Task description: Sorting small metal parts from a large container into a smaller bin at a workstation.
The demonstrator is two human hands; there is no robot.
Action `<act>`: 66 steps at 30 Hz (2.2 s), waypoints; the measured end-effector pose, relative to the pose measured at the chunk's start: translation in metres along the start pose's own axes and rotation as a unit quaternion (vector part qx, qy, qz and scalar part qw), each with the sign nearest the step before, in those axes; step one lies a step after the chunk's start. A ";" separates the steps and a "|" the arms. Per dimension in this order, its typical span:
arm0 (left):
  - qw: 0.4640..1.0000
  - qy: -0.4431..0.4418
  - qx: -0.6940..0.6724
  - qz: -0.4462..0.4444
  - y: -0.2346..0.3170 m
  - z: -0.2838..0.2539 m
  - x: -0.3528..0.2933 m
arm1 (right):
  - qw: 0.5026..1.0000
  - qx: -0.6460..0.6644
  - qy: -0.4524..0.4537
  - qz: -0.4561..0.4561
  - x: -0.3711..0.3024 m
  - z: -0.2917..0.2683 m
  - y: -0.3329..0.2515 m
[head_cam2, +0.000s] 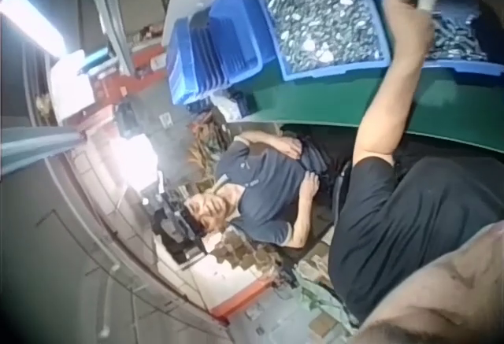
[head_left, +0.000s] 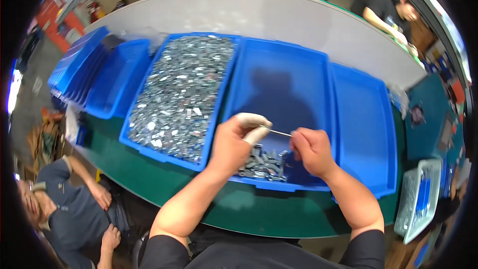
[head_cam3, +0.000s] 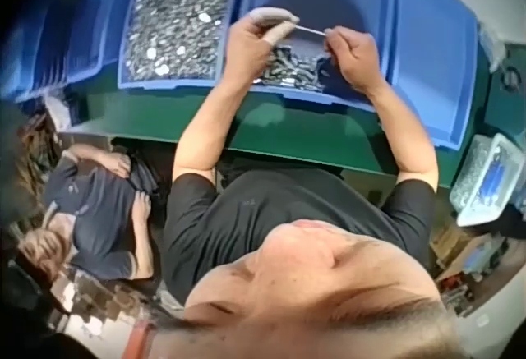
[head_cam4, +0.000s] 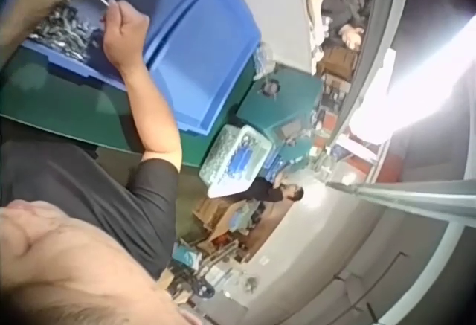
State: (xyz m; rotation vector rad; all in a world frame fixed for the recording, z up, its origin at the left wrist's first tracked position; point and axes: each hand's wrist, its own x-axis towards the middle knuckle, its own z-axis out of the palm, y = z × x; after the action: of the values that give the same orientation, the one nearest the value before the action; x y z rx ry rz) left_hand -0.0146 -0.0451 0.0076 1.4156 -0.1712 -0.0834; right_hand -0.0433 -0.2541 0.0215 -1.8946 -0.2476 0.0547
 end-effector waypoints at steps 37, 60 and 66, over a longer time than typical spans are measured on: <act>0.967 -0.110 0.170 0.153 0.004 0.006 -0.019 | 0.995 0.060 -0.071 0.029 -0.009 0.003 0.003; 0.721 -0.256 0.615 0.192 0.035 -0.029 0.016 | 0.998 0.034 0.027 -0.046 0.000 -0.004 0.010; 0.693 -0.250 0.652 0.178 0.030 -0.026 0.022 | 0.998 0.019 0.031 -0.057 0.001 -0.002 0.010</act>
State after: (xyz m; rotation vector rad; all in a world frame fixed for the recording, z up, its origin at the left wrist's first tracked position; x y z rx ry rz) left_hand 0.0102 -0.0181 0.0353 2.7377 -1.1426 -0.0075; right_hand -0.0403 -0.2594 0.0129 -1.8373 -0.3094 -0.0744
